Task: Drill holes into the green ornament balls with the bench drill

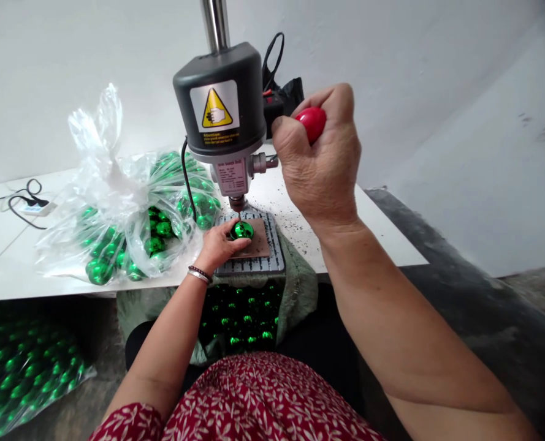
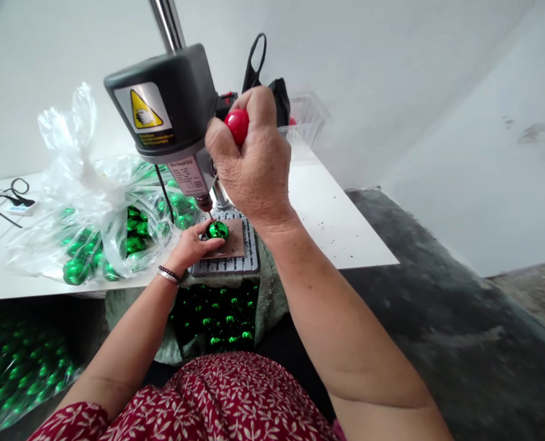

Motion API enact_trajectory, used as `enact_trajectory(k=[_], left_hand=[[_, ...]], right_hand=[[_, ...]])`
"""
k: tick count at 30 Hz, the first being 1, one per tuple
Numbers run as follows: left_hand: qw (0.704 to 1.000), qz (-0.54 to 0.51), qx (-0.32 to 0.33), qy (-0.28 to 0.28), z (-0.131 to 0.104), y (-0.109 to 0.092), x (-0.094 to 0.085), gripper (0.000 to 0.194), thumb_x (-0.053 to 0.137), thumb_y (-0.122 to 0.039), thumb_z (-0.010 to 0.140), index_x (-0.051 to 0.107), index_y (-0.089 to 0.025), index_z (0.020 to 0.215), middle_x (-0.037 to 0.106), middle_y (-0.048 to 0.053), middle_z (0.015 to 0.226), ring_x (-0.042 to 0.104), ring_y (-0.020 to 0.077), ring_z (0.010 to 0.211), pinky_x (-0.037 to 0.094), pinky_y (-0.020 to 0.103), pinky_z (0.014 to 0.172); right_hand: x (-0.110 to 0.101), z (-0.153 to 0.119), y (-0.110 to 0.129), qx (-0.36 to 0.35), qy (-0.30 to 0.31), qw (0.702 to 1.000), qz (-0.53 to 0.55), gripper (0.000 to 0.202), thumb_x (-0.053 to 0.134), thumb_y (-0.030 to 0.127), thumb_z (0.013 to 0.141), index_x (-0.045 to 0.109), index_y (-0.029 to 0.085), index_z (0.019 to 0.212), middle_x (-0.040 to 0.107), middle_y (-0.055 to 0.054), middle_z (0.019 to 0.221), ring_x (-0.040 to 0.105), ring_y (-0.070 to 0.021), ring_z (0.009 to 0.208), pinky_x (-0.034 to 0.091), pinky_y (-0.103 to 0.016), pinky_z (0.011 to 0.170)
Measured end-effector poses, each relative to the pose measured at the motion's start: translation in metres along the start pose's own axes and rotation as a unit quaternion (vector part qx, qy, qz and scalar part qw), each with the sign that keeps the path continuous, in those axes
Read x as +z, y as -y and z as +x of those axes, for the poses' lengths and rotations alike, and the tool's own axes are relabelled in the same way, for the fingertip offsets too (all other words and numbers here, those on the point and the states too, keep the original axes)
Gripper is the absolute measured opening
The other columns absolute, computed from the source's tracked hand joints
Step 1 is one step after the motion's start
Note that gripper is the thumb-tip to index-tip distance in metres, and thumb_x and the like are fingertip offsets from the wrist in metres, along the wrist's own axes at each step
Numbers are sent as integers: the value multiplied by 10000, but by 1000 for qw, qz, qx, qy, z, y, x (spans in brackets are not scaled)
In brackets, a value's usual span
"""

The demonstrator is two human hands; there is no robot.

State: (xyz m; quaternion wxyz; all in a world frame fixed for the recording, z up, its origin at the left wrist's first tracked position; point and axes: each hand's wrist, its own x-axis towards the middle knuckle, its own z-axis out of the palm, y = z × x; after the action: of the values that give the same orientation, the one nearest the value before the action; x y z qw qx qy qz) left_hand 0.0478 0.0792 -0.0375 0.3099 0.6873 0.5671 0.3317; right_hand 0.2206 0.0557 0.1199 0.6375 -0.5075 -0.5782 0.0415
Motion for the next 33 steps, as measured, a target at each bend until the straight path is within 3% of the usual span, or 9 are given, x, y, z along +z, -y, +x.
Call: enact_trajectory(k=[6, 18, 33], left_hand=[[1000, -6, 5, 12, -1, 2, 3, 592, 758, -350, 655, 655, -197, 1217, 737, 11, 985, 647, 232, 987, 461, 332, 953], [1000, -11, 22, 4, -3, 6, 8, 625, 762, -333, 663, 629, -171, 1251, 721, 72, 1096, 640, 254, 1054, 426, 370, 1024], [999, -14, 30, -31, -4, 12, 12, 596, 786, -336, 636, 660, -223, 1207, 736, 47, 1028, 623, 261, 1043, 438, 374, 993]], right_hand=[[3, 2, -4, -11, -23, 999, -32, 210, 565, 320, 808, 389, 207, 797, 513, 16, 785, 481, -56, 721, 443, -188, 691], [-3, -22, -12, -56, -54, 993, -94, 141, 494, 312, 785, 416, 199, 755, 489, 28, 677, 409, -56, 584, 416, -216, 597], [2, -37, -21, -79, -98, 986, -114, 124, 499, 319, 775, 452, 205, 758, 501, 29, 651, 464, -70, 569, 412, -229, 589]])
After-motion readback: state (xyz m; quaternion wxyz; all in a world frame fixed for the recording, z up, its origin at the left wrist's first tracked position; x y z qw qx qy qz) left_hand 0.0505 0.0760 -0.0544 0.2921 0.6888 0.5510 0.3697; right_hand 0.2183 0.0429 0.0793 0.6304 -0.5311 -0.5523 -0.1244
